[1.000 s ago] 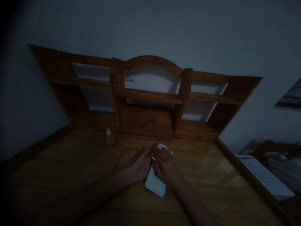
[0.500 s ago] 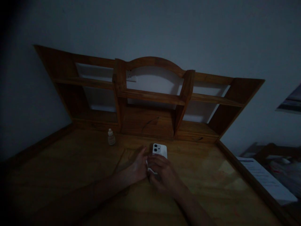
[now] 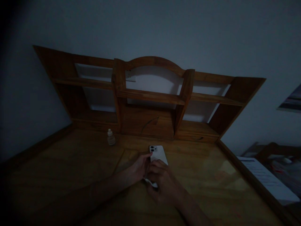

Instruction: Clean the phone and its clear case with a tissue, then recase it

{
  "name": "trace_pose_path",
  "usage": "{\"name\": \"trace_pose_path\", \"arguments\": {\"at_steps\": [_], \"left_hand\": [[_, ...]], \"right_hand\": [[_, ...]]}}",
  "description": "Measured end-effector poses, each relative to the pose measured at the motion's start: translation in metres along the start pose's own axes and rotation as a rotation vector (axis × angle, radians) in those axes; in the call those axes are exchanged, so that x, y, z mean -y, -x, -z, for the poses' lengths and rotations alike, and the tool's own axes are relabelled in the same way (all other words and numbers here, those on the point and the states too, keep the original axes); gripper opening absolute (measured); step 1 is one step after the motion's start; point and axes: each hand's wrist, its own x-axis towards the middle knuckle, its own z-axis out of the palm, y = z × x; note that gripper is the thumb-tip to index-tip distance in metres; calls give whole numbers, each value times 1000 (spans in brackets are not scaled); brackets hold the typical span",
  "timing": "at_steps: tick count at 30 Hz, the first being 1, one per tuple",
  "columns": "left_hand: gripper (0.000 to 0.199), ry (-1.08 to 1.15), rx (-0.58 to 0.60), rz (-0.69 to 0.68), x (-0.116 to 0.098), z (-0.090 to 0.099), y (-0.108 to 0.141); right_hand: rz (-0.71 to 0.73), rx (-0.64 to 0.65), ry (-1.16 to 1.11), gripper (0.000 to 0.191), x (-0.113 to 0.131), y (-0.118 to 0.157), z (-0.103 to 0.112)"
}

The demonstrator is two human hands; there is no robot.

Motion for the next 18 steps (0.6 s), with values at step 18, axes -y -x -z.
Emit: {"name": "trace_pose_path", "arguments": {"at_steps": [18], "left_hand": [[28, 22, 89, -17, -2, -3, -3]], "right_hand": [[103, -282, 174, 35, -14, 18, 17]]}}
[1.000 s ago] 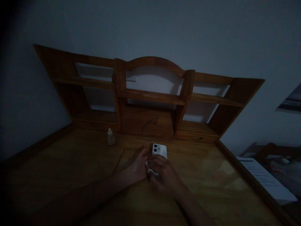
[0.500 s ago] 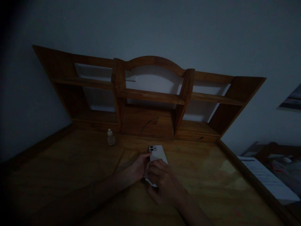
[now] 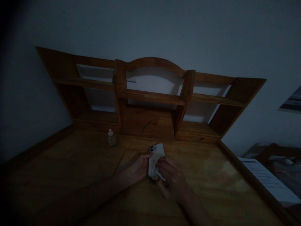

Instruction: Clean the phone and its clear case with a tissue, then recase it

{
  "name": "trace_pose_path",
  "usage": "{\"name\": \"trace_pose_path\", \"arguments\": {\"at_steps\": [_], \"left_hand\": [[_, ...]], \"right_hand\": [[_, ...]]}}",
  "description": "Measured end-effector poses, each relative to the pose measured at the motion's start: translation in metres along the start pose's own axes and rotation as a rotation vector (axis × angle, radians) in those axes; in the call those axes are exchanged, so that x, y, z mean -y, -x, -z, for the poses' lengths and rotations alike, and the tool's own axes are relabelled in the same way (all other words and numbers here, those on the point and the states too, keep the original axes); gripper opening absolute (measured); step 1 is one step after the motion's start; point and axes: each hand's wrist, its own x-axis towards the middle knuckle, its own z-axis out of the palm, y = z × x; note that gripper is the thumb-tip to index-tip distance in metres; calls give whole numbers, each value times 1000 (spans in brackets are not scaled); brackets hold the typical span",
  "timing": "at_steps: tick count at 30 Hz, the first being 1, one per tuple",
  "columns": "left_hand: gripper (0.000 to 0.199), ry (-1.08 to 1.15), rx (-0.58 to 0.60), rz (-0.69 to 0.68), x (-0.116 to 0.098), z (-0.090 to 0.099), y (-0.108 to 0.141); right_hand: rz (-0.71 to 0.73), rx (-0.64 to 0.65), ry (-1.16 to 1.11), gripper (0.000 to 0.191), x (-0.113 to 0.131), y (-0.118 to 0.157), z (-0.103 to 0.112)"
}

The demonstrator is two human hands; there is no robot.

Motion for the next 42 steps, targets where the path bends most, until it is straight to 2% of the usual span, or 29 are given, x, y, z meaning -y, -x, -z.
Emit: {"name": "trace_pose_path", "arguments": {"at_steps": [9, 19, 26, 34, 42], "left_hand": [[24, 6, -51, 30, 0, 3, -1], [20, -19, -22, -31, 1, -2, 1], [28, -63, -21, -6, -1, -6, 3], [34, -91, -59, 34, 1, 3, -3], [34, -100, -90, 39, 3, 4, -6]], "right_hand": [[58, 88, -7, 34, 12, -10, -5], [53, 41, 20, 31, 4, -5, 0], [49, -3, 43, 32, -2, -1, 4], [-9, -85, 80, 36, -14, 3, 12], [5, -77, 76, 32, -15, 5, 12]]}}
